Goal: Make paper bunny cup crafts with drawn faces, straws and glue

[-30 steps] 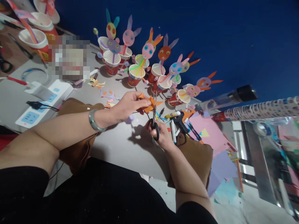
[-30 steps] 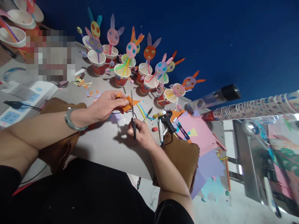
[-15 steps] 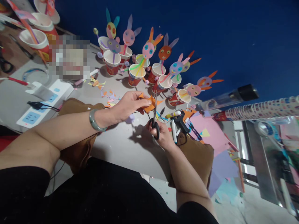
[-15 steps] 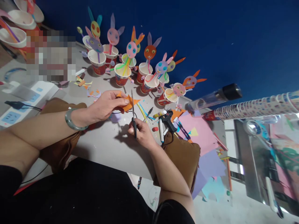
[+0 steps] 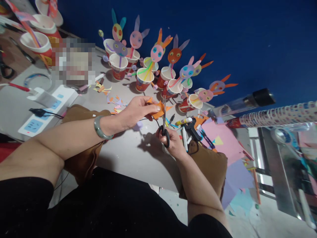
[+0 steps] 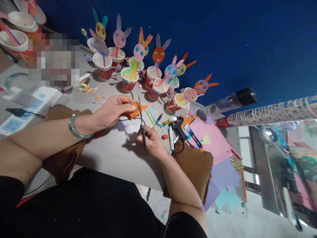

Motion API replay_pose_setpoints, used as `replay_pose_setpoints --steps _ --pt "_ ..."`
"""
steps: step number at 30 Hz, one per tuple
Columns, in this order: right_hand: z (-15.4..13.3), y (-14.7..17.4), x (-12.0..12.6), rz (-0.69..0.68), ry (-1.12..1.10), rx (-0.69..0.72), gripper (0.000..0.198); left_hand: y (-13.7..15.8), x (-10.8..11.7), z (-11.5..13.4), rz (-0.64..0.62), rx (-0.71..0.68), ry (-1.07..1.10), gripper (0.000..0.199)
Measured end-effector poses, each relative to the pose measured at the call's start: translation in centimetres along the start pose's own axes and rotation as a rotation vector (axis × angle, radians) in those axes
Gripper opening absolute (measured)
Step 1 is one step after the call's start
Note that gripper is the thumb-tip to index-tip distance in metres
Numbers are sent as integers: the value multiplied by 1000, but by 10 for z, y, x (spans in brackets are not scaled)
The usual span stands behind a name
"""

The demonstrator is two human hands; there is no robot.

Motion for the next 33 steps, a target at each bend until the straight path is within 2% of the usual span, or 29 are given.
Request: replay_pose_setpoints --steps 6,15,25,33 --pt "-2 0 0 3 11 11 65 0 0 1 -10 -16 9 9" --pt "-3 0 -1 -10 8 6 65 1 0 9 -47 -122 -52 10" --pt "-2 0 2 8 28 -3 67 1 0 7 -46 -136 -166 6" --pt "-4 -1 3 1 45 -3 58 3 -1 11 -44 -131 -174 7"
Point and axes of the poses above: each hand's wrist, its own y-axis away from the middle knuckle, its own x-axis out of the back of the hand, z = x × y, the point moved 8 cm from there along -y, towards the middle knuckle, and after that the axes turned 11 degrees about x, right-handed, at the moved point
